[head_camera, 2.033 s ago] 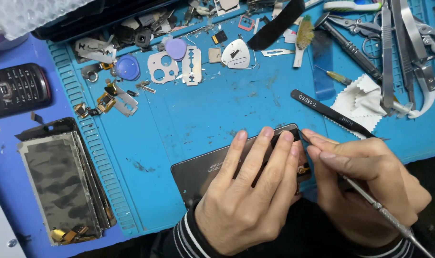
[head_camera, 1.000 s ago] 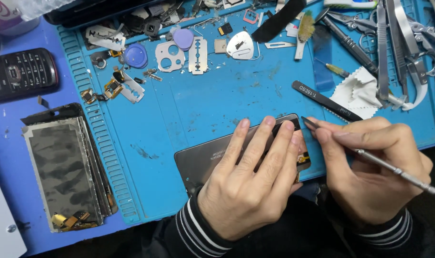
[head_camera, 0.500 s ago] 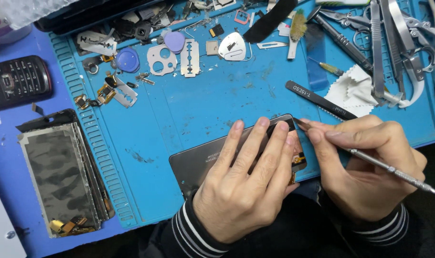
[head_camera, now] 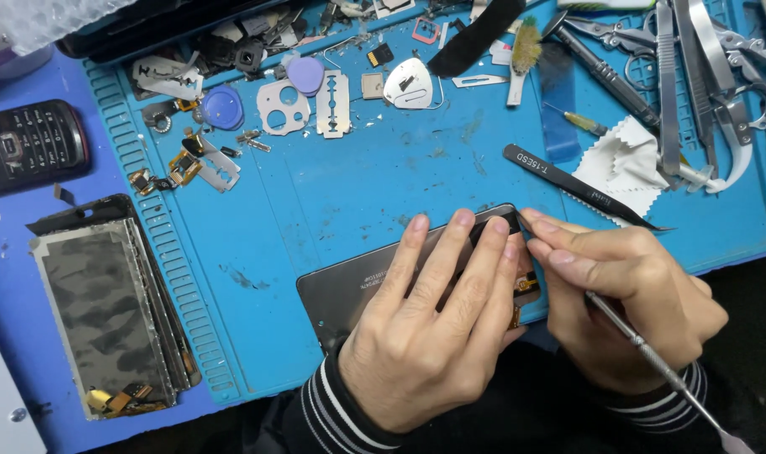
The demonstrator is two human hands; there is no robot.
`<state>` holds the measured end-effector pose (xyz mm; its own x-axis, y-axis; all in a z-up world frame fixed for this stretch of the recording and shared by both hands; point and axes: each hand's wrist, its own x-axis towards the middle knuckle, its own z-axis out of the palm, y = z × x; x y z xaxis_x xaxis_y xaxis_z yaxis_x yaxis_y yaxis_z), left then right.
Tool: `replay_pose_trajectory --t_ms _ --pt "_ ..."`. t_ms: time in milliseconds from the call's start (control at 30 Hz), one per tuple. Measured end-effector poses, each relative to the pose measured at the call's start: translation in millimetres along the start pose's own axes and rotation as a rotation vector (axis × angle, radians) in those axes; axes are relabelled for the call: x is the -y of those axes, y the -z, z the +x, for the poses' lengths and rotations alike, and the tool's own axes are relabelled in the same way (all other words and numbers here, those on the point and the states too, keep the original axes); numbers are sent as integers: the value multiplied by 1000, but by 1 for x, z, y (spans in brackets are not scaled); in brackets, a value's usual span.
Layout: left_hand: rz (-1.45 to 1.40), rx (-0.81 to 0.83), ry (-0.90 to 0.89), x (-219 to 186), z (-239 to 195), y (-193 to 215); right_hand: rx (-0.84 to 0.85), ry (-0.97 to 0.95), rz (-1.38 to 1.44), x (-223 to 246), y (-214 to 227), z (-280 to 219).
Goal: The person is cleaning and scraping the edges of a mobile phone screen component at a repair workbench.
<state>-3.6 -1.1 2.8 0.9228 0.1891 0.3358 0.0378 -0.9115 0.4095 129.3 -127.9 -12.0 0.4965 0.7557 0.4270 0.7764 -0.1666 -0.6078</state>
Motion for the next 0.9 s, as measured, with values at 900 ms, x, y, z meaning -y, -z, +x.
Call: replay_pose_trajectory --t_ms 900 --pt "-15 17 9 1 1 -2 10 -112 139 -12 7 4"
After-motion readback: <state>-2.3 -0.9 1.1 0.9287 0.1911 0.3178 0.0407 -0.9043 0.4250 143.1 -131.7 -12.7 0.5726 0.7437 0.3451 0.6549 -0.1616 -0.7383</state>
